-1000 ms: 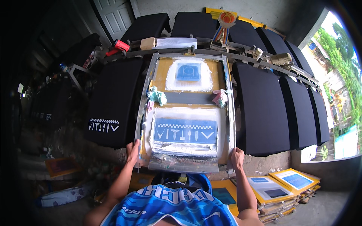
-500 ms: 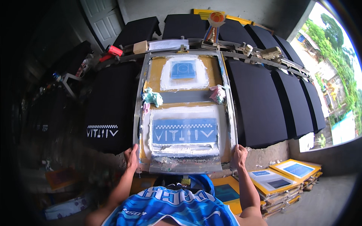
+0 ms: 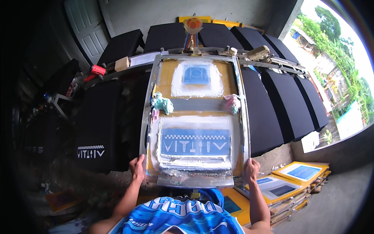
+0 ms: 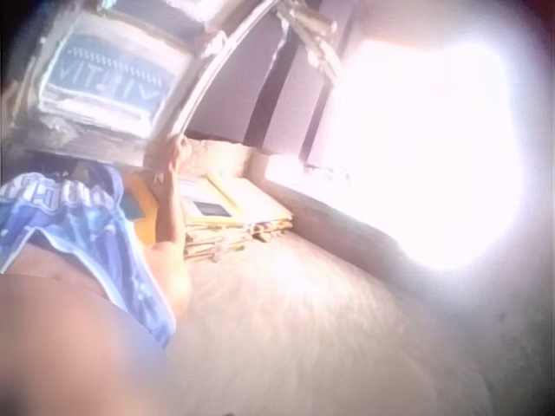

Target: The person operates a screen printing press, repeatedly pulling a squeegee across a screen to apply white ink onto black t-shirts. The person moves the press to align each new shirt under the screen and continues the printing cycle.

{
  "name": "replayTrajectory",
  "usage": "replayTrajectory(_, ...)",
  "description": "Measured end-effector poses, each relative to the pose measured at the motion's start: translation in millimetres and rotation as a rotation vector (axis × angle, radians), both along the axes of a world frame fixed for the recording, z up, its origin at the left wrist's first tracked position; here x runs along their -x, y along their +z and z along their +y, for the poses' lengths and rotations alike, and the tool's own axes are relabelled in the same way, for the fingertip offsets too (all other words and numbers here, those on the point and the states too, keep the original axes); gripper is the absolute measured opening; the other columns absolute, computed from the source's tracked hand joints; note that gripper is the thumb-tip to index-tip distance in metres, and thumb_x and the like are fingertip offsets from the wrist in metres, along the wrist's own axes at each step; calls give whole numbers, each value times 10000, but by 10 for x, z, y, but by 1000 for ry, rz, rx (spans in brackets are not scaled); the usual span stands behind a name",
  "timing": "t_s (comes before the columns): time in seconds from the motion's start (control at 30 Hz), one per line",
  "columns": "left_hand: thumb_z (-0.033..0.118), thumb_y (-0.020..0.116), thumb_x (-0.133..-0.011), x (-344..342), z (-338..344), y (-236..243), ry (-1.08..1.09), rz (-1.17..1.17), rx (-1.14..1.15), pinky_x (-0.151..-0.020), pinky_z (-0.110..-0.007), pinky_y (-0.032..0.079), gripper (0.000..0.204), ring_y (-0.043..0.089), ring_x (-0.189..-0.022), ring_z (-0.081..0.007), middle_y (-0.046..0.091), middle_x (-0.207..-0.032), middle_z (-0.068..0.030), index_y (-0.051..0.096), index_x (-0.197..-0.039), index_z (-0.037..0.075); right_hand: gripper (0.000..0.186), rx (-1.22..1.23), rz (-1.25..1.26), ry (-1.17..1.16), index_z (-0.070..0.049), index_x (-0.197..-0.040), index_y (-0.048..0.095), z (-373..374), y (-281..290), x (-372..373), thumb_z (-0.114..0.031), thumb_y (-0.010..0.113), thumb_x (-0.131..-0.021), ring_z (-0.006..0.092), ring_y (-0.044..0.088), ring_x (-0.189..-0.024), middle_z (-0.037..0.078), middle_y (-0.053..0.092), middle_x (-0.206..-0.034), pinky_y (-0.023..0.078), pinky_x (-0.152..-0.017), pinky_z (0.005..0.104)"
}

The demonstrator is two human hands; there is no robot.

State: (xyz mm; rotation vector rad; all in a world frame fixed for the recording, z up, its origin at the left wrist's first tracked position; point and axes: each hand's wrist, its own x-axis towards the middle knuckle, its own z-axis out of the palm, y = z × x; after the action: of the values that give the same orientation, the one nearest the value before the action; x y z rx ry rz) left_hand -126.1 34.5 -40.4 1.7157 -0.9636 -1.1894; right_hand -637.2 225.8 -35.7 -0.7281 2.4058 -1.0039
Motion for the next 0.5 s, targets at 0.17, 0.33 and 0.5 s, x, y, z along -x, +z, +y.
replayTrajectory(0.17,230,709,-949,142,-206,-3,-3,-20,15,-552,-322,291,465,352,-610,-79,424,-599,56,485,-597,25,398,-26,-4,-7,38,-697,557,-246,23,91,-217,538,-1002,120,427,-577,9,473,-595,350,-545,359)
replayTrajectory(0.33,227,696,-940,271,-593,77,-13,-57,39,-550,-333,287,462,347,-599,-90,420,-582,39,468,-588,33,427,111,-17,-64,14,-647,531,-626,98,246,-212,535,-1009,87,407,-551,-6,445,-565,323,-510,330)
replayTrajectory(0.5,234,714,-917,272,-876,222,9,-69,61,-540,-349,262,493,318,-585,-100,368,-570,24,408,-576,54,417,43,-90,-50,-18,-628,524,-893,210,274,-198,545,-1004,88,404,-519,-11,445,-558,309,-485,318)
